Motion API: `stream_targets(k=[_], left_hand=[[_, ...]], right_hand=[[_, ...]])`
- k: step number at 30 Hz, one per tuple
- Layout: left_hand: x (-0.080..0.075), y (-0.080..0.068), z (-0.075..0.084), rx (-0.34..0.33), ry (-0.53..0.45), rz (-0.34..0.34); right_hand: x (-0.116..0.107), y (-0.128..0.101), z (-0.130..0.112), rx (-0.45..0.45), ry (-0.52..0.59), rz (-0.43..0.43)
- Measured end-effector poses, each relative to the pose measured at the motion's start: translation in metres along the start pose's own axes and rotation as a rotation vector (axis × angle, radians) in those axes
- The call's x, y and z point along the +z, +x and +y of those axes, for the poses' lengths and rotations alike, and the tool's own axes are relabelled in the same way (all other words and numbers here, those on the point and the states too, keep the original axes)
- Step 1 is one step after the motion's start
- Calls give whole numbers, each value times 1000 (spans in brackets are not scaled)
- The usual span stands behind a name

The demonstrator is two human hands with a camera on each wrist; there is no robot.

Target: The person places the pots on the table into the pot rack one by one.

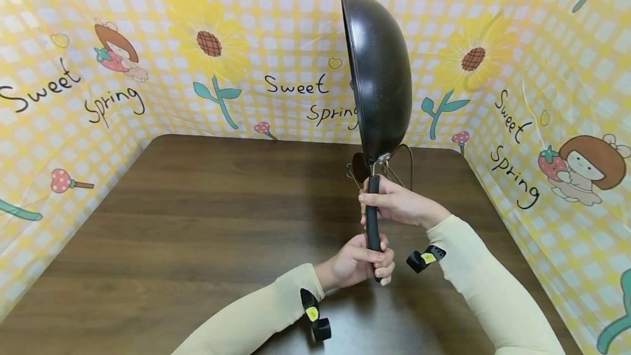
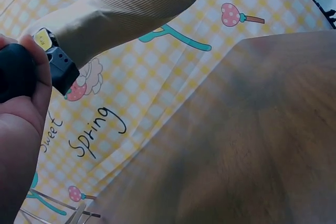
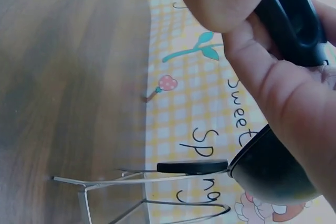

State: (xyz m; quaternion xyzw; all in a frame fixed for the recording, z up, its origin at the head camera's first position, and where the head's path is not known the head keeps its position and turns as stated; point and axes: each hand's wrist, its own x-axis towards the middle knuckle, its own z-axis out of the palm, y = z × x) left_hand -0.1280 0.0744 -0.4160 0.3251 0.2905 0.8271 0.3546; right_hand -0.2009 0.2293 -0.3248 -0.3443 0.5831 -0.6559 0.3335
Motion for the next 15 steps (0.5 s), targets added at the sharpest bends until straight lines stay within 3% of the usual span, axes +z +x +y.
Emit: stream_targets(k=[15], left_hand=[[8,20,-23,8,-35,-26]], right_hand=[[-3,-28,-5,15,-69,68]])
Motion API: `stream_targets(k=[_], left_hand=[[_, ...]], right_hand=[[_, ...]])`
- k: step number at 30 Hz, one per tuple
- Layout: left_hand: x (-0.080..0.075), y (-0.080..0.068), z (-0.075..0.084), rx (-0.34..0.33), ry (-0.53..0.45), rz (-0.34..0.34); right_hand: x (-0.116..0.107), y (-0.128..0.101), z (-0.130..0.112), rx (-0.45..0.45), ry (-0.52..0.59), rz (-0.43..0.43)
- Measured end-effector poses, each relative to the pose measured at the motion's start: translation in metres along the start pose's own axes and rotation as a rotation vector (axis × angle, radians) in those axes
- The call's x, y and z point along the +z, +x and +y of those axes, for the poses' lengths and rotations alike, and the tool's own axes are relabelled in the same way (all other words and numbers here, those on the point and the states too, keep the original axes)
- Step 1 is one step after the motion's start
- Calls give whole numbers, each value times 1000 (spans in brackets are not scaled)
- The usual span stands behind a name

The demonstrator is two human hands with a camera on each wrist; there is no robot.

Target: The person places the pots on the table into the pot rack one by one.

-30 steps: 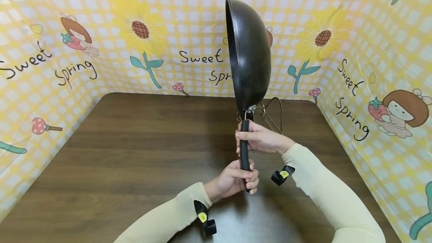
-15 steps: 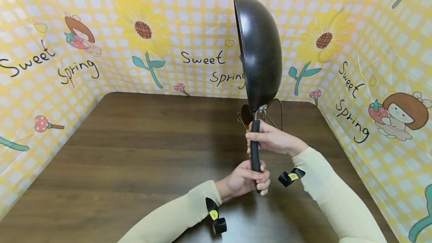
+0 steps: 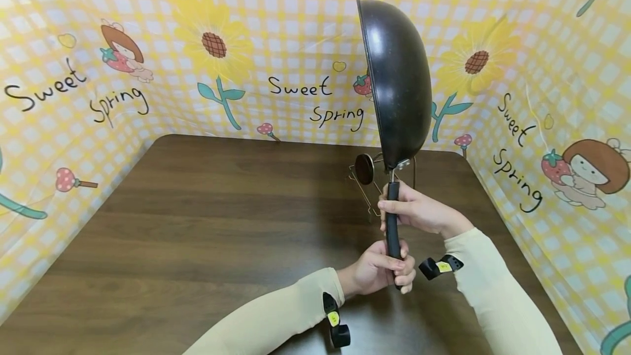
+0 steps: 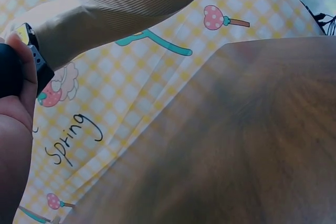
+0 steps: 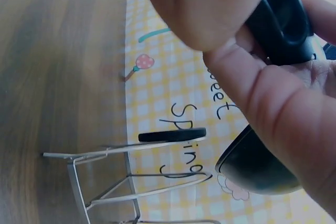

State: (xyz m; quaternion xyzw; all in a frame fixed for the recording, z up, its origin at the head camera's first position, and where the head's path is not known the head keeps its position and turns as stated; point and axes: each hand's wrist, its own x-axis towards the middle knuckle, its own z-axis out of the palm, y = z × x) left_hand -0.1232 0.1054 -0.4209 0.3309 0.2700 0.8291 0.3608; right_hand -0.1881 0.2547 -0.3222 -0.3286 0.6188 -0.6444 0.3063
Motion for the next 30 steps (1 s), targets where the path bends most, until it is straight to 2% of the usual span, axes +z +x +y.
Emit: stream_targets(k=[7,14,22,30], left_hand=[[4,5,-8,-13,-14,7],[6,8,-17,-12,-28,17],[8,8,-28,2,-45,38],[5,9,-38,-36,-68,70]], right_hand=[[0,-11,0,1,-19,20],[1,-16,1,-2,-32,0],[0,-22,10,30,1,19],[-5,-26,20,46,64,-17]])
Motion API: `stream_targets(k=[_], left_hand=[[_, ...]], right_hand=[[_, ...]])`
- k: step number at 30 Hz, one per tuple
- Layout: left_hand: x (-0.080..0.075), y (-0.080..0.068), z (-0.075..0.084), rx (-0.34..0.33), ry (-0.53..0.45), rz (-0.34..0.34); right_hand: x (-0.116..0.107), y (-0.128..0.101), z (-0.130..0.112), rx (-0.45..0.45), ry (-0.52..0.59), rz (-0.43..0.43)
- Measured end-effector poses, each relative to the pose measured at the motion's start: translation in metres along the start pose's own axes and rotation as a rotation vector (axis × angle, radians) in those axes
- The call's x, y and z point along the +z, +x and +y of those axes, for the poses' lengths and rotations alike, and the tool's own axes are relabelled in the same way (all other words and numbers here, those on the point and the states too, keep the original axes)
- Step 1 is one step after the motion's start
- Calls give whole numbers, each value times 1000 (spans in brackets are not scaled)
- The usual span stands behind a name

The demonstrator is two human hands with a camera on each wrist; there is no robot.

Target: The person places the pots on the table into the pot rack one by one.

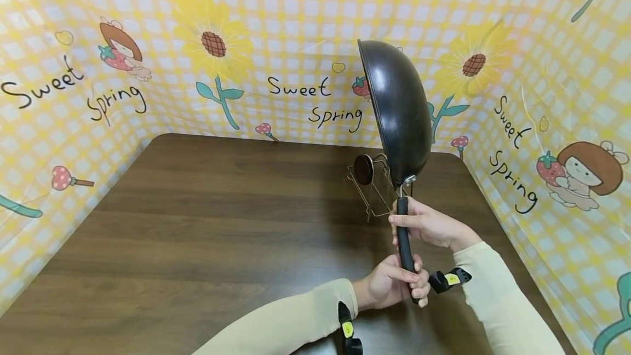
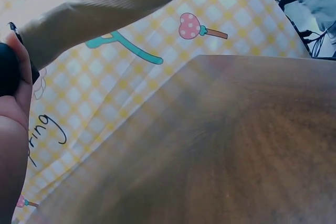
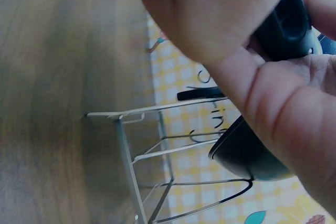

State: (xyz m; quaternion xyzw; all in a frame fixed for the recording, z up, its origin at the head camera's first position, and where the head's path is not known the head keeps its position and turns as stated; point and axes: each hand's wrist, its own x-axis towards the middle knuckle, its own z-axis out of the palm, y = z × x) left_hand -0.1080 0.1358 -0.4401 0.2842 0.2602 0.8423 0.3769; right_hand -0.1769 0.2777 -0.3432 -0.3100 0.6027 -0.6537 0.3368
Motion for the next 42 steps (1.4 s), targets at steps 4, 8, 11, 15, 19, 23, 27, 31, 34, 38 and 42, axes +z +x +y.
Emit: stream_targets(k=[4,8,11,15,19,23,27,31,34,38,42], left_hand=[[-2,2,-4,-5,-2,17],[-4,4,-7,-10,-1,34],[-6,5,-8,-20,8,49],[-9,4,-9,-40,14,66],[-11,4,-10,-54,3,72],[-12,4,-13,-54,-10,74],[-13,4,-16,-53,-27,83],[-16,3,-18,-68,-50,110],[-18,2,-20,-78,-54,123],[-20,1,-22,-76,-39,128],[-21,-1,-23,-87,-35,127]], right_hand=[[-4,-1,4,18,11,-16],[-8,-1,8,42,1,-21],[-10,-1,8,53,-2,-22],[-13,-1,10,68,6,-28],[-15,-1,13,81,28,-39],[-17,0,16,100,57,-46],[-18,2,21,126,92,-34],[-18,5,28,142,131,-13],[-19,6,33,149,152,-12],[-20,6,38,128,190,-36],[-23,5,44,95,240,-94]])
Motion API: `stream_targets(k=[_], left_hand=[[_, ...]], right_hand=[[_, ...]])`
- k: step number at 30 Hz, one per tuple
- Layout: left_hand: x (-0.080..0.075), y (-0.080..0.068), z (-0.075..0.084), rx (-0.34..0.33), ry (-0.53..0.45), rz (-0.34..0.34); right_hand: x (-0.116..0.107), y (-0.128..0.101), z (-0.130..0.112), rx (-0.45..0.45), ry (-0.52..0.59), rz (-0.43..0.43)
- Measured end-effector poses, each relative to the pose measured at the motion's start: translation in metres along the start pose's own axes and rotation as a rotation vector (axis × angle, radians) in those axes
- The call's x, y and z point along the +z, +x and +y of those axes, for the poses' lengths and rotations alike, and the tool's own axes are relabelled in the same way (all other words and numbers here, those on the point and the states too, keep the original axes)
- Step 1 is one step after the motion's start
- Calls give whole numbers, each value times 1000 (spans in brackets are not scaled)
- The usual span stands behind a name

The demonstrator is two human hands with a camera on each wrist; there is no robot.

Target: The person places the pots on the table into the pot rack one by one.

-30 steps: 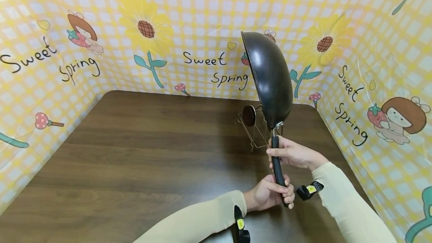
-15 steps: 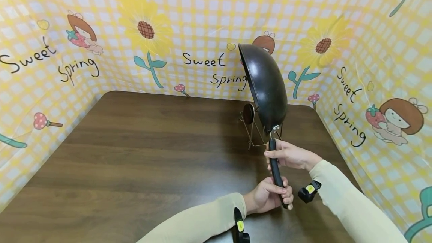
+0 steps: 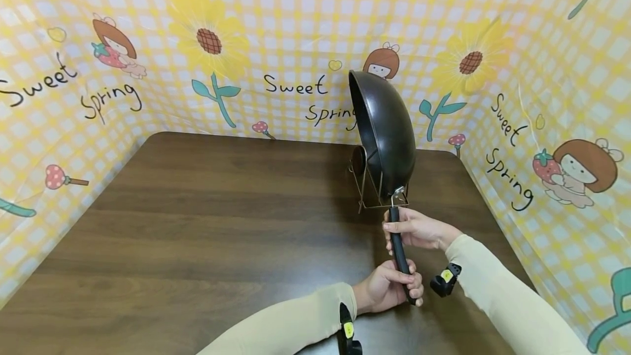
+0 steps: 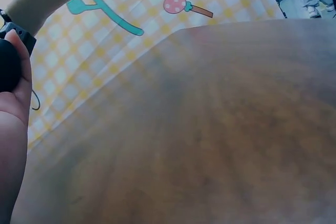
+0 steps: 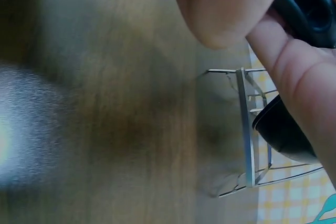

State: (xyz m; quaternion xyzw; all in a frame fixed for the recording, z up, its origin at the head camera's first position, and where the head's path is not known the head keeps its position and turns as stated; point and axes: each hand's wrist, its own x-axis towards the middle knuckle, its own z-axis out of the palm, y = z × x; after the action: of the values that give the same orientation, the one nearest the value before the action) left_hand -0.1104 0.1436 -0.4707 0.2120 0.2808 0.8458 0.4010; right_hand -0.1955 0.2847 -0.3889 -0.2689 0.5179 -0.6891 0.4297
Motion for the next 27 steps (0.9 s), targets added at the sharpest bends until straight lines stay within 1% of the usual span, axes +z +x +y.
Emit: stream_targets(k=[3,7,11,15,19,24,27], left_hand=[[0,-2,-1,-13,-6,4],[0,-3,-3,-19,-10,10],[0,-3,-4,-41,-8,17],[-1,-2,-6,-66,1,26],[-2,-2,-6,-106,17,49],[-4,-1,-5,-173,43,109],[-5,0,-5,-199,52,118]], right_hand=[[-1,0,4,-16,19,-38],[-2,-2,7,-27,23,-40],[-4,-4,10,-20,30,-41],[-7,-6,14,-12,43,-60],[-10,-6,20,-8,72,-90],[-14,-6,24,-2,101,-134],[-16,-7,24,3,105,-155]])
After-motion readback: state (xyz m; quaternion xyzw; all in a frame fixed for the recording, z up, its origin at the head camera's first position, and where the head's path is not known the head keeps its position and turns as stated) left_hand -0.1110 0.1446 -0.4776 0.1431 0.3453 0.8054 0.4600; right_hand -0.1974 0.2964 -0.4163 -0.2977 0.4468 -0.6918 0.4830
